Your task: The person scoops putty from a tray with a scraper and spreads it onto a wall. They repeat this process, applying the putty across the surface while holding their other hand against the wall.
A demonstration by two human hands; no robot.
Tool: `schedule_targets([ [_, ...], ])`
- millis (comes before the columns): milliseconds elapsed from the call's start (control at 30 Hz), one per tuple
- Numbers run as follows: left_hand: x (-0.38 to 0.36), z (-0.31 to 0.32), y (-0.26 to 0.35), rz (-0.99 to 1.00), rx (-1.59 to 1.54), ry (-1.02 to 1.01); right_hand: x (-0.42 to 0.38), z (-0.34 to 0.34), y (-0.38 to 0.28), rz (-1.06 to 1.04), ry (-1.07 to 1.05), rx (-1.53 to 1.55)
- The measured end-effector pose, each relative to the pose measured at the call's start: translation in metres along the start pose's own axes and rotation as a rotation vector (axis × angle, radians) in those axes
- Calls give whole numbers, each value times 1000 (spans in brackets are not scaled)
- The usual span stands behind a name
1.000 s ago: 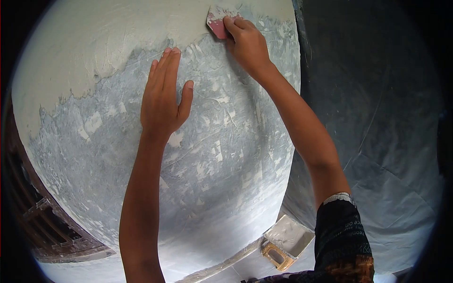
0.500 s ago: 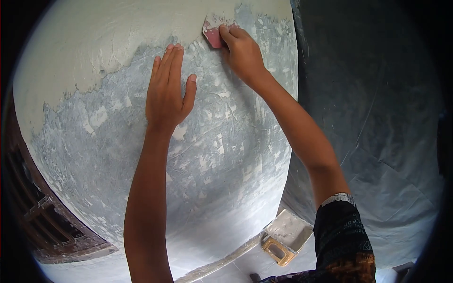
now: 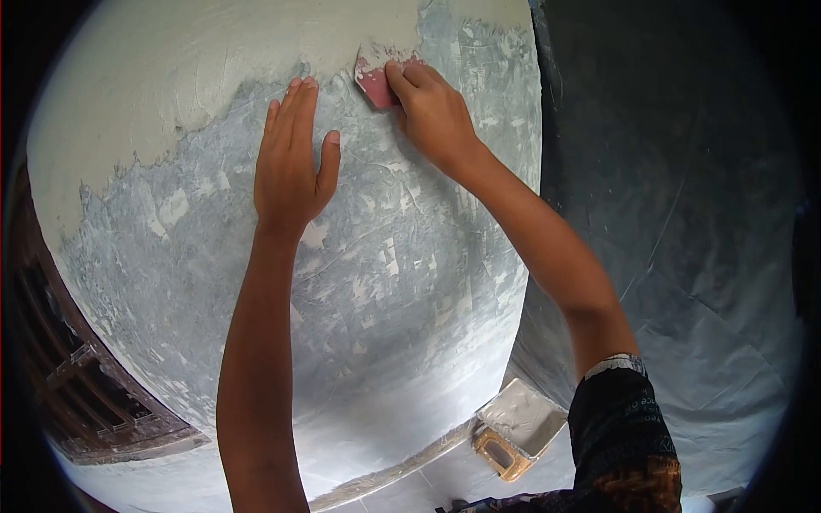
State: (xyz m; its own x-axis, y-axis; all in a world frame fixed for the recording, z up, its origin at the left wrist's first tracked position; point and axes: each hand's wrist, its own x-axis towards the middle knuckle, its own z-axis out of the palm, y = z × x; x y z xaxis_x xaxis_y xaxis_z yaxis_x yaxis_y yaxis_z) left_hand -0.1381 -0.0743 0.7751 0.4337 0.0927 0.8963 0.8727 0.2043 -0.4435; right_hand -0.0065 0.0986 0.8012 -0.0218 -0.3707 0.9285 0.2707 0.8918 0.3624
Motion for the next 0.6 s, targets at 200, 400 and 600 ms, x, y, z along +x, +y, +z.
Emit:
schedule_targets([
  [200, 0, 1, 1, -10, 36, -21, 16, -26, 18, 66, 77, 196],
  [400, -1, 1, 1, -28, 80, -34, 25, 2, 49, 29, -24, -39],
  [600, -1, 0, 3, -32, 75, -46, -12, -30, -3, 10, -28, 221],
])
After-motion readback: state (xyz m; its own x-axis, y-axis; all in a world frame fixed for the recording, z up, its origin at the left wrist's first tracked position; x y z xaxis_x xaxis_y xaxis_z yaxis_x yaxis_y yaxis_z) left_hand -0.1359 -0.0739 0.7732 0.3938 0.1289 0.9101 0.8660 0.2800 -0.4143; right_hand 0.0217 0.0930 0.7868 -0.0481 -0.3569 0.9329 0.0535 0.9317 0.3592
